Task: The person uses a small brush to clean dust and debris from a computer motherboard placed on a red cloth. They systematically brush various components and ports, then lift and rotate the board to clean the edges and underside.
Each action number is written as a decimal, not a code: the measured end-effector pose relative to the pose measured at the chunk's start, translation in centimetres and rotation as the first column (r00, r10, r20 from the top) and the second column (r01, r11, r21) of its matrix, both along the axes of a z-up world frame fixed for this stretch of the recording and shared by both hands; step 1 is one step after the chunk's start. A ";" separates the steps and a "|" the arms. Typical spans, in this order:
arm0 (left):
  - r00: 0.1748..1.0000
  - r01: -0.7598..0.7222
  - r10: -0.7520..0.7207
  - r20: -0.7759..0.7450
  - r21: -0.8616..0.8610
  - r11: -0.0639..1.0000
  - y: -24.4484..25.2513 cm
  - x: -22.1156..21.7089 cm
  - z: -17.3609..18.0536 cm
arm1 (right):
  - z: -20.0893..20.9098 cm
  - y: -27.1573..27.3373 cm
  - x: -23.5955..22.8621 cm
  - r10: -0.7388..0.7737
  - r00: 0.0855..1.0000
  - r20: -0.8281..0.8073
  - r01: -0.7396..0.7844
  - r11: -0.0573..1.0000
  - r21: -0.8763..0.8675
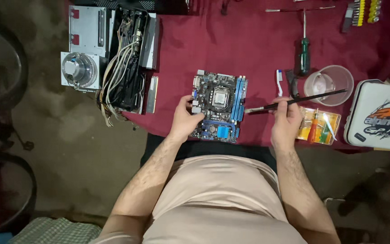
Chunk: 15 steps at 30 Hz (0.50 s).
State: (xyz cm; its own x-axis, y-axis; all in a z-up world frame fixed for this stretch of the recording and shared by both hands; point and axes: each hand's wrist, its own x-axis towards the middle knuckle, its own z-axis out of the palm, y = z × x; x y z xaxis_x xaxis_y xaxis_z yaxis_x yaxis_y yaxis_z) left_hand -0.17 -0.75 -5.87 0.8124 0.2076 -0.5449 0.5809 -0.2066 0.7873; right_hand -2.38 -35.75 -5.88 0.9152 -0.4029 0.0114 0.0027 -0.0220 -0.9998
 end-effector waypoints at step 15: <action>0.979 -0.144 0.188 0.084 -0.376 0.915 0.1 -1.5 0.9 | 3.8 5.1 -0.7 0.282 0.916 -0.285 -0.088 0.836 0.541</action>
